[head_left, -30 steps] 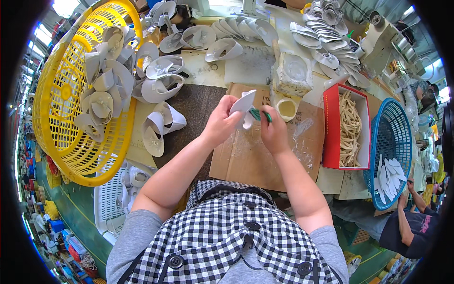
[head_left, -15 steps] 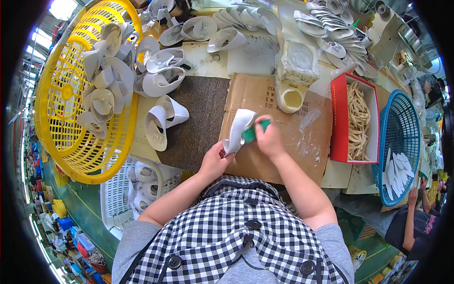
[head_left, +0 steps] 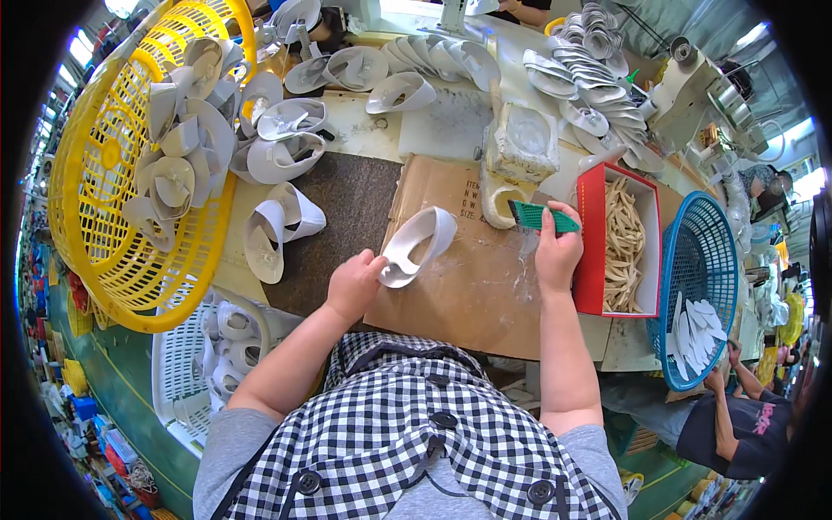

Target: The person applies adhesive to shoe uppers, dipping a small brush into a container of glue and brushing it along the edges of the shoe components by hand.

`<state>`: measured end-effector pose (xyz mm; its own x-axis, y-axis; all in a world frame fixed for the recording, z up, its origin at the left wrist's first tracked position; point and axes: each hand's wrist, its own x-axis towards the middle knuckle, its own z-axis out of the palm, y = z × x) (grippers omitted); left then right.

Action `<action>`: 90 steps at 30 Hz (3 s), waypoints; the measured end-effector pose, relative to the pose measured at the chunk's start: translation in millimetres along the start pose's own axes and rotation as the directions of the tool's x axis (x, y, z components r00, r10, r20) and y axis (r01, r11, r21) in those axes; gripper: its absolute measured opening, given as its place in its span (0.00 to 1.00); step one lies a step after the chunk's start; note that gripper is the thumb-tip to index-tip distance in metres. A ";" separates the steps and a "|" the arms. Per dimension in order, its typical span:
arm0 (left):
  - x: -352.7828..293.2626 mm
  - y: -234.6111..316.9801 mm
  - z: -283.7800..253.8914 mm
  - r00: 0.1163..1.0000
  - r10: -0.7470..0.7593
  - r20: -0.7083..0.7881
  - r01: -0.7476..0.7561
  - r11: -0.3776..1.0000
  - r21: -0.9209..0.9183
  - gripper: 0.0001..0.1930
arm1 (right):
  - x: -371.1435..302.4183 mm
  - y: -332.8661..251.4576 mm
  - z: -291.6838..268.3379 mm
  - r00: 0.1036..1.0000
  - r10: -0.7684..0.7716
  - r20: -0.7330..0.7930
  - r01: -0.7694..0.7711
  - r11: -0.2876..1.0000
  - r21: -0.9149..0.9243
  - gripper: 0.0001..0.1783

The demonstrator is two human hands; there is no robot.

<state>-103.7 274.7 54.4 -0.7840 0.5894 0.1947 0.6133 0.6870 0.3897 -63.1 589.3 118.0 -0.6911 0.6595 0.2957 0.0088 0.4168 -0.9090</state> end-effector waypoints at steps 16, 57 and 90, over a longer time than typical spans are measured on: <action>-2.8 46.4 -16.4 0.545 -0.500 0.673 0.819 0.145 -0.556 0.19 | 19.3 45.4 -14.9 0.849 0.502 0.166 -0.523 0.751 0.403 0.10; -30.3 37.7 22.3 0.508 -0.428 0.747 0.611 -0.431 -0.664 0.12 | -96.7 -16.7 36.1 0.566 -0.399 0.721 0.375 0.904 0.207 0.16; 20.6 57.9 -13.1 0.633 -0.328 0.701 0.619 -0.329 -0.713 0.17 | -9.1 9.5 9.2 0.874 0.328 0.359 -0.452 0.821 0.349 0.11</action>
<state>-85.6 321.0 92.8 -0.6302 0.4455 -0.6359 -0.7556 -0.1636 0.6343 -63.3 581.6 104.0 -0.8607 0.4879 -0.1454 0.0673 -0.1740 -0.9824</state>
